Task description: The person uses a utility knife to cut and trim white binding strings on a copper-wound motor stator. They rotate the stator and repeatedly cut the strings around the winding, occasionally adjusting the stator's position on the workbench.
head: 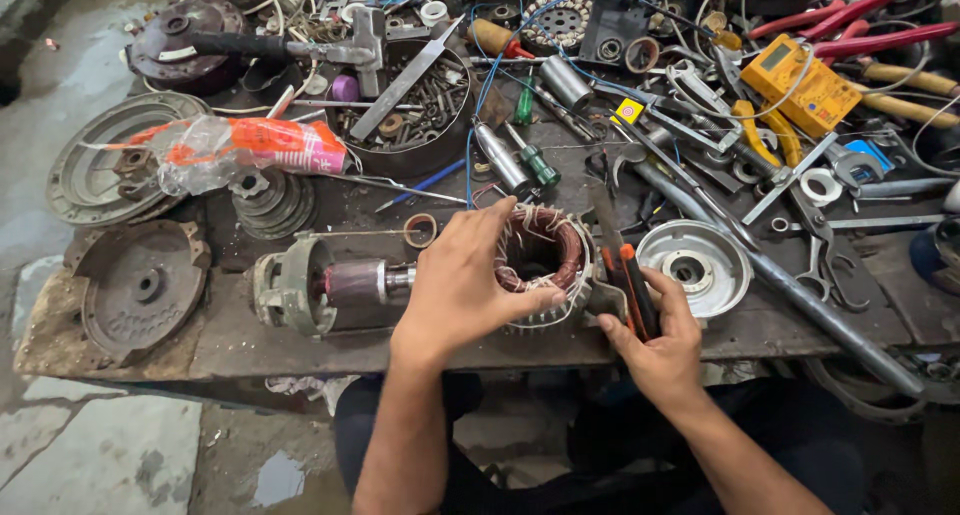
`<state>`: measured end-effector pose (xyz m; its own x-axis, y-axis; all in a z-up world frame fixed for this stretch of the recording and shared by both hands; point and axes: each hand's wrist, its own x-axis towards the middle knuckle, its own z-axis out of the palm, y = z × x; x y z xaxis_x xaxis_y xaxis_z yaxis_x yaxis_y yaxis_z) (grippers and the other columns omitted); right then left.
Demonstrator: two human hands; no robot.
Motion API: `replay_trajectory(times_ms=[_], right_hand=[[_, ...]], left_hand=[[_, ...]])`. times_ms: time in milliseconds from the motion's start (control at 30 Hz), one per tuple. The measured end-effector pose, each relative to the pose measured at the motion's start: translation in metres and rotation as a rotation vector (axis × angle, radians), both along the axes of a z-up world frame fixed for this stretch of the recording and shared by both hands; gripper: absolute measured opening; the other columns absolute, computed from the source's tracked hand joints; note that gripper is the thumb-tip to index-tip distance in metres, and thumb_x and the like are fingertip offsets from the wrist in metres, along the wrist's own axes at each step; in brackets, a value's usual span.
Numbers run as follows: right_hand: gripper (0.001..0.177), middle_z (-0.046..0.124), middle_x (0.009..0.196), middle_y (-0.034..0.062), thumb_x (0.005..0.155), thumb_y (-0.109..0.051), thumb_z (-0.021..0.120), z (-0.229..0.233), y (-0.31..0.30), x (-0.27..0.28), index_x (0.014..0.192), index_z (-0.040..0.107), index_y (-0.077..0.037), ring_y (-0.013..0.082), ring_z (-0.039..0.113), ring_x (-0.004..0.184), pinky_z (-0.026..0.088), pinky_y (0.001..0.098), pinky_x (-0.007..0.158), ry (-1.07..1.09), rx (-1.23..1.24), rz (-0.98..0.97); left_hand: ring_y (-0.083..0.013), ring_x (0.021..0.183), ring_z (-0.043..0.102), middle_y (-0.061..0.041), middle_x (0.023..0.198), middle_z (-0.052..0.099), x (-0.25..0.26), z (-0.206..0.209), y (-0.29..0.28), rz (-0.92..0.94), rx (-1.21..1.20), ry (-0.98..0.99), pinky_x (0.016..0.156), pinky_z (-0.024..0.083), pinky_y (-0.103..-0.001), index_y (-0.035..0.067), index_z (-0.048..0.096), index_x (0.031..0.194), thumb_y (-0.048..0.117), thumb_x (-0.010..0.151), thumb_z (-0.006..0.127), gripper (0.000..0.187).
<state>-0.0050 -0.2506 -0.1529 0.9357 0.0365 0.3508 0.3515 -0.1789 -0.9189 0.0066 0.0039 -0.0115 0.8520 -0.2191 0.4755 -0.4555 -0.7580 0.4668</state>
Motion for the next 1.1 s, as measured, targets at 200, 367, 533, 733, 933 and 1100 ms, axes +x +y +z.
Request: replay_trajectory(times_ms=[200,367,533,733,933,1100], right_hand=[[0.071,0.068,0.101,0.0059,0.079,-0.012,0.087,-0.017,-0.012,-0.01,0.139,0.052,0.0,0.0077,0.061,0.083,0.052,0.0238,0.074,-0.069,-0.042,-0.065],[0.074,0.065,0.126,0.011,0.087,-0.039,0.086,-0.027,-0.024,-0.002,0.139,0.05,-0.001,0.0144,0.065,0.109,0.053,0.0262,0.095,-0.207,0.154,0.084],[0.08,0.07,0.101,0.012,0.094,-0.061,0.074,-0.034,-0.024,-0.005,0.14,0.043,-0.003,0.0109,0.065,0.072,0.053,0.0224,0.066,-0.055,0.461,0.08],[0.072,0.067,0.111,0.0127,0.101,-0.055,0.07,-0.025,-0.013,-0.003,0.141,0.042,-0.002,0.0118,0.065,0.078,0.053,0.0227,0.068,-0.118,0.414,0.058],[0.068,0.067,0.108,0.0102,0.105,-0.049,0.071,-0.022,-0.013,0.003,0.142,0.043,0.001,0.0123,0.067,0.09,0.056,0.0253,0.081,-0.127,0.394,0.045],[0.067,0.068,0.104,0.0094,0.103,-0.047,0.07,-0.024,-0.012,0.001,0.142,0.043,0.001,0.0106,0.065,0.078,0.053,0.0225,0.071,-0.105,0.392,0.013]], left_hand=[[-0.0354,0.107,0.066,-0.019,0.113,0.069,-0.01,0.015,-0.004,-0.012,-0.016,0.076,0.092,0.053,-0.044,-0.002,0.054,0.134,0.058,0.059,0.09,0.103],[-0.0361,0.112,0.062,-0.017,0.118,0.066,-0.022,0.026,-0.009,0.013,0.033,0.188,0.093,0.05,-0.046,0.003,0.056,0.132,0.053,0.061,0.089,0.092],[-0.0329,0.129,0.057,-0.01,0.141,0.059,-0.04,0.033,-0.006,-0.2,0.04,-0.061,0.107,0.046,-0.043,0.012,0.062,0.116,0.03,0.08,0.082,0.044],[-0.0258,0.11,0.062,-0.001,0.113,0.066,-0.033,0.027,-0.012,-0.254,0.062,-0.047,0.096,0.046,-0.042,0.013,0.07,0.106,0.021,0.09,0.075,0.019],[-0.027,0.096,0.061,-0.004,0.094,0.062,-0.023,0.013,-0.016,-0.256,0.121,-0.064,0.085,0.044,-0.043,0.012,0.067,0.095,0.017,0.088,0.072,0.011],[-0.0308,0.098,0.058,-0.009,0.096,0.059,-0.008,0.005,-0.013,-0.355,0.025,-0.068,0.086,0.044,-0.044,0.008,0.058,0.097,0.016,0.091,0.07,0.016]])
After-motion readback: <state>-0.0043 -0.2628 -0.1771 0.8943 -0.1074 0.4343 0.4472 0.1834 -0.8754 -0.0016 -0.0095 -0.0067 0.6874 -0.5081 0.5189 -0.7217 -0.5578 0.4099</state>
